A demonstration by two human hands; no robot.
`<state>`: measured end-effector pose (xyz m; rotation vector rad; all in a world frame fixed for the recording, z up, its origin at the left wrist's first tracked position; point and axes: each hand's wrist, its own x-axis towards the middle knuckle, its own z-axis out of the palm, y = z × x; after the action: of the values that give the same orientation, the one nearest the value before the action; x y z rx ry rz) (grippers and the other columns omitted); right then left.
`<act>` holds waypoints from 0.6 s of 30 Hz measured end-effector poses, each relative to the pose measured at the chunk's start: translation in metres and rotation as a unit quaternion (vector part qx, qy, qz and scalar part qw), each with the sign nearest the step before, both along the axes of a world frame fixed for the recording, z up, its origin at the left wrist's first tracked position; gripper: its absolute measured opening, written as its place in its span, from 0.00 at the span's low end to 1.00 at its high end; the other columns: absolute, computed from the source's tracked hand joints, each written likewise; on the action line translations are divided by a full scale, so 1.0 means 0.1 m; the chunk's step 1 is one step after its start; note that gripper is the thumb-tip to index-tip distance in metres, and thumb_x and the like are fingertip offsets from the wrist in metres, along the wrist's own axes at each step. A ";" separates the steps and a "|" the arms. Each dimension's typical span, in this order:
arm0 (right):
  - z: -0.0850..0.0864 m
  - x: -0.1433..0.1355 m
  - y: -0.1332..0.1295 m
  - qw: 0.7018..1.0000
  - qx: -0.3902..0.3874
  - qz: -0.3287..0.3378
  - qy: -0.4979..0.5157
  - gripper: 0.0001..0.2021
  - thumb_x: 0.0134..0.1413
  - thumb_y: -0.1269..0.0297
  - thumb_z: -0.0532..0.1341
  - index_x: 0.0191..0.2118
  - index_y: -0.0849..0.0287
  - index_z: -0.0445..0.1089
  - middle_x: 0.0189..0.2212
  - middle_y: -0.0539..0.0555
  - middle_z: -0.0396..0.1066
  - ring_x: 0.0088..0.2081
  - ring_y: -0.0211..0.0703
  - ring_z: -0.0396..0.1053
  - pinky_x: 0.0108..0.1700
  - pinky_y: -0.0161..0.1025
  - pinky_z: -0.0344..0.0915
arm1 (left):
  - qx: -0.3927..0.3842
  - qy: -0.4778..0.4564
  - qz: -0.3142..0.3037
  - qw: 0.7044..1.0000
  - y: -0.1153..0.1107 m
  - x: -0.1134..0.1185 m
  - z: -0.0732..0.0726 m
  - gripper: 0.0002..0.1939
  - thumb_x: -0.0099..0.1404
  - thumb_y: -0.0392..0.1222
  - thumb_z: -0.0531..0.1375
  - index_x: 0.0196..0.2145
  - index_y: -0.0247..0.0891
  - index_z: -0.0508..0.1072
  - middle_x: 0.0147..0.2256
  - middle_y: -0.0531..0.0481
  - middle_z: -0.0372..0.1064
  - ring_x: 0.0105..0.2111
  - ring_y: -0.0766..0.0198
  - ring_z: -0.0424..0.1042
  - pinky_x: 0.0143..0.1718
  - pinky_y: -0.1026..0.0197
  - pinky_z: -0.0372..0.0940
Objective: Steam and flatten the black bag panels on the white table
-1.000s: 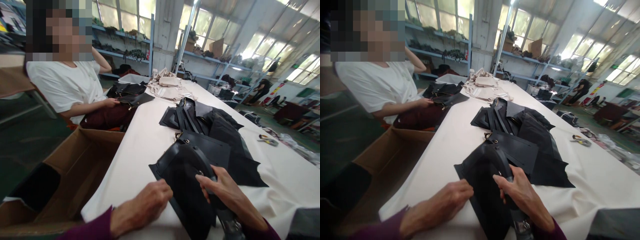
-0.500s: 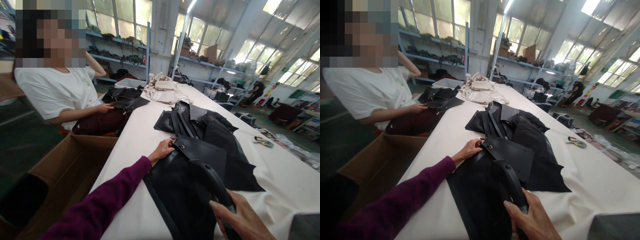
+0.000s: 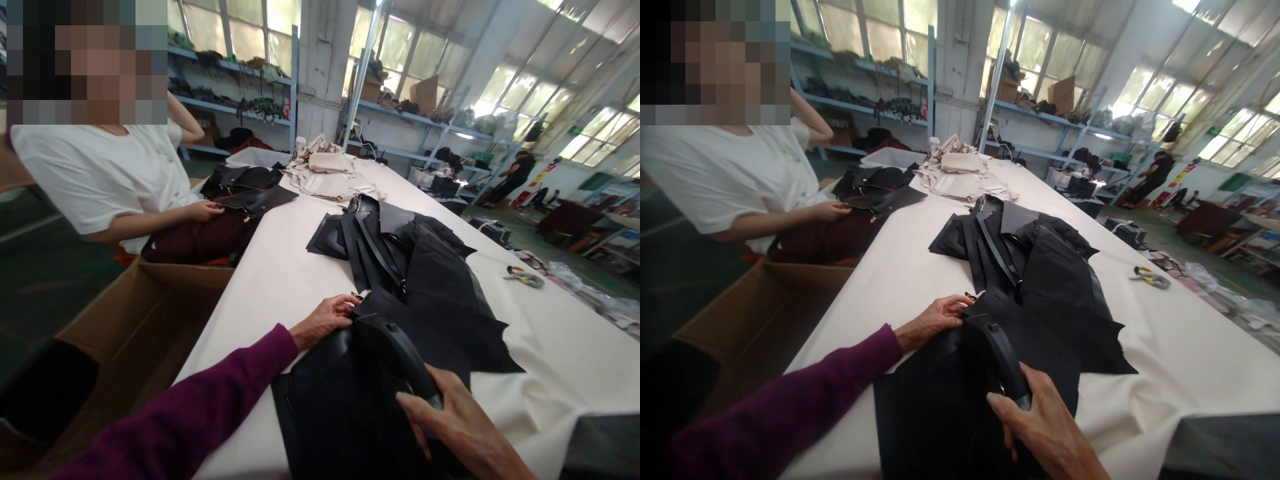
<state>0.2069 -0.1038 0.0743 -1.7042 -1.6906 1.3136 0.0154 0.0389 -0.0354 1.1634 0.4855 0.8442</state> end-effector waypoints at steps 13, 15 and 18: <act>0.37 0.04 0.18 0.996 0.039 -0.057 -0.056 0.14 0.54 0.56 0.55 0.23 0.57 0.60 0.15 0.46 0.63 0.19 0.37 0.62 0.21 0.33 0.59 | -0.025 -0.012 -0.019 0.999 0.04 0.01 -0.03 0.24 0.46 0.25 0.57 0.43 0.36 0.68 0.36 0.48 0.70 0.35 0.64 0.68 0.37 0.63 0.57; 0.41 0.08 0.08 0.992 0.044 -0.074 -0.091 0.14 0.54 0.57 0.55 0.21 0.57 0.60 0.15 0.46 0.63 0.19 0.37 0.62 0.23 0.33 0.59 | -0.023 -0.010 -0.024 0.999 0.05 0.01 -0.04 0.24 0.47 0.25 0.56 0.44 0.36 0.68 0.36 0.48 0.70 0.35 0.64 0.68 0.37 0.64 0.57; 0.37 0.10 -0.07 0.990 0.032 -0.072 -0.119 0.16 0.54 0.54 0.55 0.20 0.57 0.60 0.14 0.46 0.64 0.19 0.37 0.62 0.23 0.33 0.57 | -0.019 -0.004 -0.020 1.000 0.05 0.01 -0.03 0.25 0.47 0.26 0.56 0.44 0.35 0.68 0.36 0.48 0.70 0.34 0.65 0.67 0.35 0.64 0.57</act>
<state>0.2168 -0.1104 0.1110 -1.9684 -1.6790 1.0139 0.0166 0.0440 -0.0389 1.1310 0.4685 0.8012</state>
